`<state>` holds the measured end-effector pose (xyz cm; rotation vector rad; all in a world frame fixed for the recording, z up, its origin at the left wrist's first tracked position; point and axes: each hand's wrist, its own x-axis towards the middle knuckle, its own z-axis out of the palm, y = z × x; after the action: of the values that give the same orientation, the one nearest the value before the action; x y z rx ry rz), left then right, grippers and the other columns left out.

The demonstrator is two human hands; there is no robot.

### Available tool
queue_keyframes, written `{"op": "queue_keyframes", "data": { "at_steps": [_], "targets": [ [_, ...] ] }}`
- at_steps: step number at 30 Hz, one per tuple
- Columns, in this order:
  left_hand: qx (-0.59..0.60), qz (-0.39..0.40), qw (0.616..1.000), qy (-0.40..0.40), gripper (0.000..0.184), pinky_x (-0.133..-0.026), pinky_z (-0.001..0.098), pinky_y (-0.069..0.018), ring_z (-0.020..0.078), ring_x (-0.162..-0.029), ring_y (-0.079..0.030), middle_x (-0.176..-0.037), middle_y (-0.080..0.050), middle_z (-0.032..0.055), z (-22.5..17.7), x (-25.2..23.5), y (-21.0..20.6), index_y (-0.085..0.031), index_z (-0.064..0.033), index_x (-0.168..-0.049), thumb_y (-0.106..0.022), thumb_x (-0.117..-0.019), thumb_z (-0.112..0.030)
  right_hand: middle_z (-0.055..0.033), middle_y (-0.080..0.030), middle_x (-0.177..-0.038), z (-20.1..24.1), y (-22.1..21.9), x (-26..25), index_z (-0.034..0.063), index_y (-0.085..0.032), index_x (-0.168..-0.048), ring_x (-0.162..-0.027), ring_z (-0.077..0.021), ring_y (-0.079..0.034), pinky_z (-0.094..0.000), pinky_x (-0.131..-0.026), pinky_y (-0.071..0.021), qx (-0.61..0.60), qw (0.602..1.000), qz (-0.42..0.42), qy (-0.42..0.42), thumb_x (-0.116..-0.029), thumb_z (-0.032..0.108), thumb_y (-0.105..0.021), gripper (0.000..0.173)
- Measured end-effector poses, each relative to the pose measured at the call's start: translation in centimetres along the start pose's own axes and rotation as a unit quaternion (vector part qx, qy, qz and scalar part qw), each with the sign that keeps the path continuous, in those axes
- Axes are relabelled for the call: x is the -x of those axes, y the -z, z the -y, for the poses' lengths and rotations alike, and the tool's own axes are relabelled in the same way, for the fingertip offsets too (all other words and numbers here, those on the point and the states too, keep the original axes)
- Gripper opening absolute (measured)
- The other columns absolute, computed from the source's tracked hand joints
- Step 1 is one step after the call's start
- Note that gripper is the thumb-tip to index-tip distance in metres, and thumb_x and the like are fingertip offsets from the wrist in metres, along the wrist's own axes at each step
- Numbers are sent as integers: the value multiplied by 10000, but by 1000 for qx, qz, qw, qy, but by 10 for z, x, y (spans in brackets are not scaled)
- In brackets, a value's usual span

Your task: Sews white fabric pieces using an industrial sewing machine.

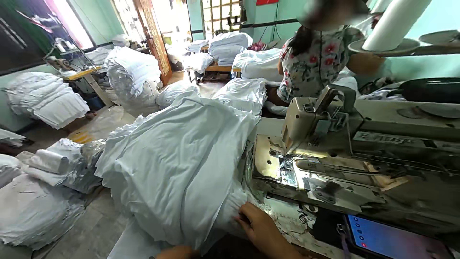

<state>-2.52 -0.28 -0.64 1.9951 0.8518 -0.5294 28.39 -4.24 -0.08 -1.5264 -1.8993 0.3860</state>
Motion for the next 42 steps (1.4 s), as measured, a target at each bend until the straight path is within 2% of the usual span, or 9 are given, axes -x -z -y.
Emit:
{"op": "queue_keyframes", "data": {
  "at_steps": [3, 5, 9, 14, 19, 27, 31, 35, 42],
  "targets": [
    [36, -107, 981, -160, 276, -907, 509, -568, 267, -952, -720, -1042, -735, 153, -37, 7, 38, -691, -27, -1206, -567, -1052, -219, -122, -705, -989, -3, 10, -1, 51, -706, -1113, -852, -250, -709, -435, -764, -611, -15, 999, 1, -33, -967, 356, -683, 339],
    [11, -216, 954, -210, 240, -858, 425, -589, 211, -902, -711, -1023, -726, 124, -61, 3, 58, -684, -37, -1198, -589, -1034, -185, -149, -710, -993, -1, 18, -3, 28, -715, -1072, -920, -291, -709, -478, -834, -590, -19, 996, 64, -58, -988, 329, -661, 317],
    [-76, -345, 919, -173, 237, -831, 411, -596, 231, -925, -697, -1126, -680, 130, -98, -22, 94, -686, -74, -1176, -593, -1025, -231, -161, -696, -1013, 5, 19, -5, 13, -713, -1047, -961, -293, -697, -458, -871, -578, -10, 993, 97, -73, -1005, 279, -626, 283],
    [-112, -381, 915, -68, 440, -871, 479, -566, 306, -999, -676, -1124, -655, 164, -115, -76, 119, -660, -47, -1165, -630, -984, -447, -169, -697, -1114, 6, 19, -8, 25, -680, -1196, -1034, -304, -688, -479, -937, -558, -31, 986, 98, -134, -983, 272, -658, 326],
    [-161, -412, 896, -28, 349, -819, 465, -570, 313, -956, -689, -1017, -670, 156, -113, -104, 114, -687, -27, -1044, -512, -1056, -329, -140, -707, -1044, 4, 18, -12, 46, -653, -1239, -953, -281, -694, -483, -892, -561, -46, 976, 114, -179, -980, 326, -672, 382],
    [-117, -522, 839, -104, 303, -707, 400, -587, 232, -789, -692, -881, -672, 102, -93, -107, 106, -679, -39, -956, -550, -1038, -300, -131, -693, -1055, 1, 16, -19, 43, -696, -1113, -988, -263, -682, -465, -904, -551, -46, 972, 132, -191, -999, 332, -632, 317],
    [0, -493, 849, -192, 275, -727, 349, -552, 175, -760, -632, -836, -637, 82, -77, -103, 114, -662, -24, -969, -556, -1043, -266, -87, -713, -986, 0, 5, -11, 71, -722, -1070, -878, -201, -698, -403, -809, -590, -83, 988, 15, -132, -980, 329, -662, 280],
    [123, -445, 832, -307, 232, -616, 193, -447, 42, -639, -504, -731, -539, 6, -67, -102, 120, -616, -17, -936, -533, -1049, -202, -63, -685, -913, 0, -3, -12, 98, -730, -1108, -757, -150, -655, -324, -687, -578, -82, 993, -56, -67, -973, 365, -671, 305],
    [188, -387, 808, -402, 212, -598, 170, -429, 10, -630, -483, -734, -521, -14, -82, -93, 121, -592, -14, -935, -529, -1056, -176, -66, -685, -948, 5, -2, -28, 100, -725, -1086, -789, -146, -659, -315, -686, -583, -98, 991, -88, -22, -940, 330, -710, 273]
  ]
}}
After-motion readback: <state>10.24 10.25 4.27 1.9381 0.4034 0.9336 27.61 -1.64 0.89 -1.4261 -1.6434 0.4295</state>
